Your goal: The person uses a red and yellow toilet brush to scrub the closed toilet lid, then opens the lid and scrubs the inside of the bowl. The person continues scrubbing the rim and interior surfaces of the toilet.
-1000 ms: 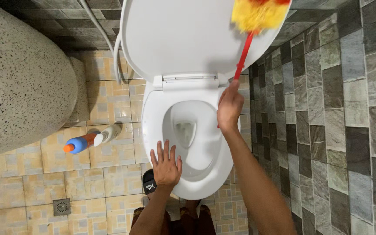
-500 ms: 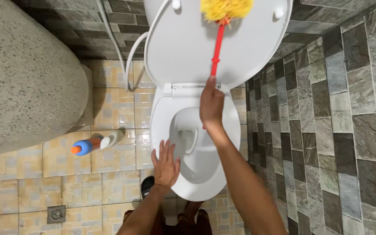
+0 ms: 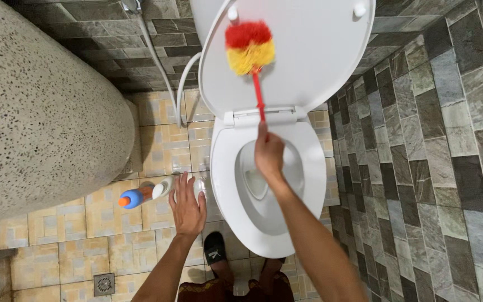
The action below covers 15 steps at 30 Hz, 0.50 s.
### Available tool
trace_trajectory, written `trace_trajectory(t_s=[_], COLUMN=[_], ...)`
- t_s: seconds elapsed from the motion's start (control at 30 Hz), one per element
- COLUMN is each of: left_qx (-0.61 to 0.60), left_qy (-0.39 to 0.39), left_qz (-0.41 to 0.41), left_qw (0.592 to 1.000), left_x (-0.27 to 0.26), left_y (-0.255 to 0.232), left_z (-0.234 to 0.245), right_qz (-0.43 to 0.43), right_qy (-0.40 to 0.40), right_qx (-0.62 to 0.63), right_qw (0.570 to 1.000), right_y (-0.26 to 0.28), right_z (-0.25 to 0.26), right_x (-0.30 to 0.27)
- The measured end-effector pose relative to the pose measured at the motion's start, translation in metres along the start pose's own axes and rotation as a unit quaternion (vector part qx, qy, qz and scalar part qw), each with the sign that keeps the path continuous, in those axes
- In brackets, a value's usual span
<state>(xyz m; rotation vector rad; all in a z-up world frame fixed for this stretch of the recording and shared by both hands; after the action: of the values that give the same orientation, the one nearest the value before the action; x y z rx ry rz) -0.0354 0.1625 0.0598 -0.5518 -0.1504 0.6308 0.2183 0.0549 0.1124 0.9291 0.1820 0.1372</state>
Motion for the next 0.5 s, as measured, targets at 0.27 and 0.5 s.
trace_trajectory(t_s=[0.27,0.5], left_qx=[-0.016,-0.022], left_qy=[0.013,0.020], left_qz=[0.007,0.008], left_qw=[1.000,1.000], left_x=[-0.013,-0.013], left_y=[0.001,0.001], left_z=[-0.009,-0.010], right_qz=[0.074,-0.075], right_qy=[-0.097,-0.085], right_qx=[0.093,0.218], right_qw=[0.988,0.969], right_y=[0.007,0.038], right_z=[0.081,0.059], right_x=[0.071,0.052])
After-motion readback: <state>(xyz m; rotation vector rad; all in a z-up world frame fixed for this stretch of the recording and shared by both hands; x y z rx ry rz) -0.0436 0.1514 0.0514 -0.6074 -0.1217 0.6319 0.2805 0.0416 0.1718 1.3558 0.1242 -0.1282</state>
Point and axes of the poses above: each hand's wrist, its own x-axis towards the middle knuckle, its own z-axis out of the back of the hand, y = z × x, the point moved 2 cm from there along x, towards the middle knuckle, and after that the axes turned 1 degree about z, right-handed, at the moved point
